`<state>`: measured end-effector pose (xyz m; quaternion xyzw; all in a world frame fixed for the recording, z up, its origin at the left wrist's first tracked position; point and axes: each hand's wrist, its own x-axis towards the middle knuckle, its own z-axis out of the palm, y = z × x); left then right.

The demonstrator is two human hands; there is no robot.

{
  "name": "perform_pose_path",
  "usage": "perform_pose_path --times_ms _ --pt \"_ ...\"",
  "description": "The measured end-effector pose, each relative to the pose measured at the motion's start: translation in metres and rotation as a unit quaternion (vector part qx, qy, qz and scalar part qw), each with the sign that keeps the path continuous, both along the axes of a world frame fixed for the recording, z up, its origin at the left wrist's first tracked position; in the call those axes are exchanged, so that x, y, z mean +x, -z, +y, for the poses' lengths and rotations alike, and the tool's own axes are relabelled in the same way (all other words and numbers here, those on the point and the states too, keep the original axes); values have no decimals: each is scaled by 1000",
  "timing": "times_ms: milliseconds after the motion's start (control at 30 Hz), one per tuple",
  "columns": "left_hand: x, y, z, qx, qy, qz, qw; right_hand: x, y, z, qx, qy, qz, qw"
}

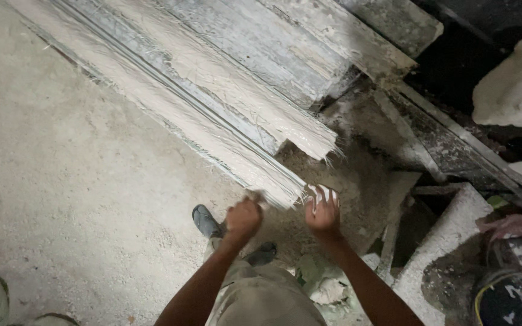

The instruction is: The person presses plaster paste by hand into a long decorative cornice mold, working it along the fluted length and pinching off excess. They then mix a plaster slurry in a plastic bowl and pour it into the mold, spreading it along the grooves with their hand.

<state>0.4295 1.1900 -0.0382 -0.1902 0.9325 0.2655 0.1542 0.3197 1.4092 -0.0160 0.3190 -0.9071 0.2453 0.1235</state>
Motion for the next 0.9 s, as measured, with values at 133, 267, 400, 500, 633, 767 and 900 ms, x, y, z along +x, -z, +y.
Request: perform_pose_path --times_ms 133,267,400,500,633,767,900 --pt "-3 -4 -10 -35 -47 58 997 -4 2 -27 194 -139 -8 971" --pt "-5 -13 7 -78 -73 -29 994 -11 8 -82 286 -175 -48 941" --pt "-11 -22 -10 -89 -126 14 988 -24 3 -141 304 -192 51 932" --pt "-19 -28 -39 -95 -156 41 982 -33 -1 -190 294 -206 95 928" --pt "-29 -34 -90 -90 -182 40 978 -46 -4 -254 294 -222 118 922" --pt "-37 -29 -157 -244 -191 204 928 -57 -7 -317 244 -235 133 932" --pt "-58 -28 -222 -238 -178 245 923 -73 -17 -400 211 -241 25 947"
